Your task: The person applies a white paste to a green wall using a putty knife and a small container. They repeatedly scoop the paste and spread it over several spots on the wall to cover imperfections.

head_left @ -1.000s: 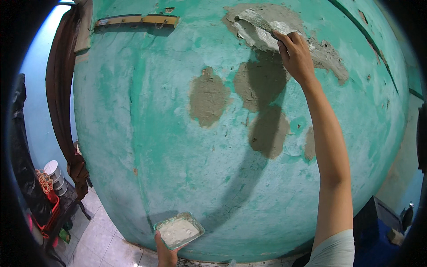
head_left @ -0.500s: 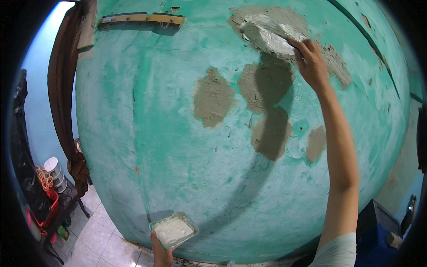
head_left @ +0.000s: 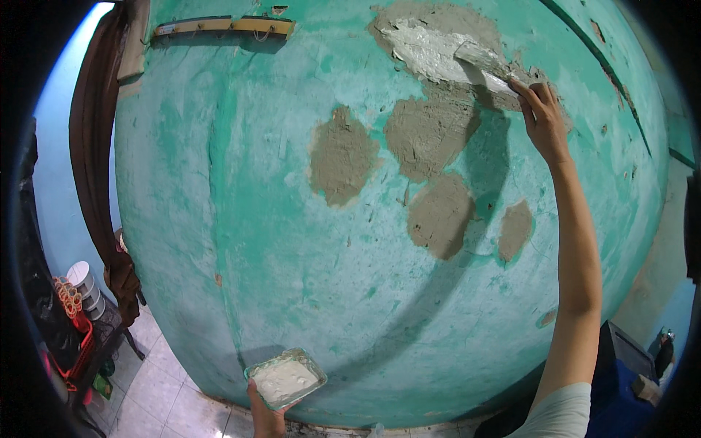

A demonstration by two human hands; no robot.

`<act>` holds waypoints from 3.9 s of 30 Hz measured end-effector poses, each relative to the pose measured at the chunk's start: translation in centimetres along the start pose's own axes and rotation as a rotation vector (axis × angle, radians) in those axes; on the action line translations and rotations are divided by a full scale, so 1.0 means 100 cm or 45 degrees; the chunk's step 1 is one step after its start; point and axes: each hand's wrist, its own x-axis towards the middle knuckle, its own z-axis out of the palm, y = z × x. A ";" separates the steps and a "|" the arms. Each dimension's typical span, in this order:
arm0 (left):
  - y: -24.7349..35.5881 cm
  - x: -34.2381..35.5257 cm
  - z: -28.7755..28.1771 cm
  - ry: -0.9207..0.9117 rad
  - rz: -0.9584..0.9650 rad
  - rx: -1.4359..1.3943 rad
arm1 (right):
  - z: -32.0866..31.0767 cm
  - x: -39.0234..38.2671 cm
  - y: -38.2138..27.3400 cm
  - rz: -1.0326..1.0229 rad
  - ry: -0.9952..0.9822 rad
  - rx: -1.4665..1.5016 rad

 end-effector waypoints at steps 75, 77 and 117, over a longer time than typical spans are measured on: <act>-0.036 0.028 0.007 -0.308 0.317 0.346 | -0.005 -0.065 0.008 0.256 0.204 0.123; -0.025 0.024 0.018 -0.151 0.054 0.131 | 0.001 -0.043 -0.002 0.207 0.190 0.152; 0.035 -0.001 0.065 -0.080 -0.348 -0.212 | 0.042 -0.019 -0.079 0.599 0.354 0.013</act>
